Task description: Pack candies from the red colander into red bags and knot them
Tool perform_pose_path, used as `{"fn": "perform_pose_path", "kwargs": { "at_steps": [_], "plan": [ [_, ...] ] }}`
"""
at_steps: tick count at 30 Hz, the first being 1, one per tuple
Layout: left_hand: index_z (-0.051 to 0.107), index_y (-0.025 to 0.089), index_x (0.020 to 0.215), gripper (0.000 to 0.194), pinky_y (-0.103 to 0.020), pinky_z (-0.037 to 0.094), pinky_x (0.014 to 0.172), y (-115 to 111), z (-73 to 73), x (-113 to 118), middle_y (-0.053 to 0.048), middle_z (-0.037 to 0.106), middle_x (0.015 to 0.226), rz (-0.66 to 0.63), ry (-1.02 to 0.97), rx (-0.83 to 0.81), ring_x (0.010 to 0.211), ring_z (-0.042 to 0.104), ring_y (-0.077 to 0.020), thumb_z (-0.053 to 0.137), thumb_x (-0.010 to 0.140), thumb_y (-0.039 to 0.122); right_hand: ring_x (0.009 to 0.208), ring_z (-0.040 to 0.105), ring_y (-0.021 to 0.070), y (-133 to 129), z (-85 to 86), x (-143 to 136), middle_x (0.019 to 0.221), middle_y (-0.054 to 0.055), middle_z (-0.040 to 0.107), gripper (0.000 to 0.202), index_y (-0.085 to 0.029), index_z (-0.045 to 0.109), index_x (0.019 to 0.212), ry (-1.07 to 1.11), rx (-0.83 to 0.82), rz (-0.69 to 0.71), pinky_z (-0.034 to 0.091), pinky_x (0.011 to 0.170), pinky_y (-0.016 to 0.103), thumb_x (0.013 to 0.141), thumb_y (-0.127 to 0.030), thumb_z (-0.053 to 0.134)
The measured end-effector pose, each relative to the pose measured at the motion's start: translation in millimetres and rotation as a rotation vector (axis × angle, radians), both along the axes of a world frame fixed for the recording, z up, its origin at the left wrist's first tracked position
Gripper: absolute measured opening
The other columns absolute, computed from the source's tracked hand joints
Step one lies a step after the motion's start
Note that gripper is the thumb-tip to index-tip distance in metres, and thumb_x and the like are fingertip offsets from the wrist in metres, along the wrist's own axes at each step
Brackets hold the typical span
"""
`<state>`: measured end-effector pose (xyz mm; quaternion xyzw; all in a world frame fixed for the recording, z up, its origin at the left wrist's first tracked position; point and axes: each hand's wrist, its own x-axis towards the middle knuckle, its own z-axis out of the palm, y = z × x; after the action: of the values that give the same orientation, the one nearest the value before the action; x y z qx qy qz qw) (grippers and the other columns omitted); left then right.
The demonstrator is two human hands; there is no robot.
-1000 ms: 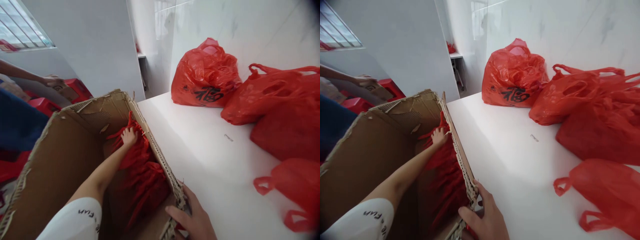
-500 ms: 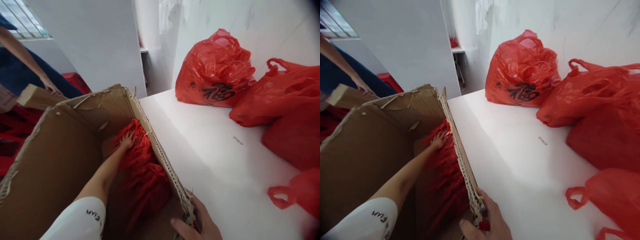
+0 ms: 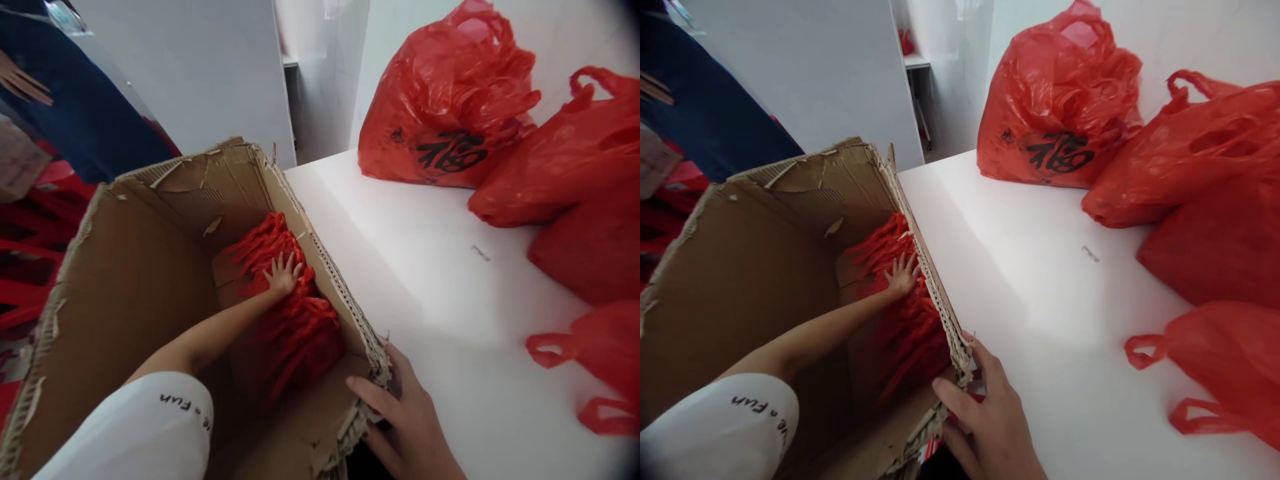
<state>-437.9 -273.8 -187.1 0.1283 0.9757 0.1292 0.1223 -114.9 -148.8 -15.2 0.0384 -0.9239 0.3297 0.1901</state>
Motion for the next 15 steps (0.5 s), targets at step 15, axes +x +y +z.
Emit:
{"fn": "perform_pose_path", "kwargs": {
  "at_steps": [15],
  "plan": [
    [0.031,0.024,0.149,0.059,-0.063,0.007,0.114,5.7,-11.4,110.2,-0.010,0.025,0.158,-0.312,0.082,0.057,0.146,0.012,-0.0339,0.043,0.094,0.042,0.128,0.044,0.0291,0.2,-6.8,3.4,0.146,0.011,0.028,0.040,-0.027,0.060,0.121,0.026,-0.005,-0.019,0.049,0.093,0.040,0.082,-0.017,0.056]
  ]
}}
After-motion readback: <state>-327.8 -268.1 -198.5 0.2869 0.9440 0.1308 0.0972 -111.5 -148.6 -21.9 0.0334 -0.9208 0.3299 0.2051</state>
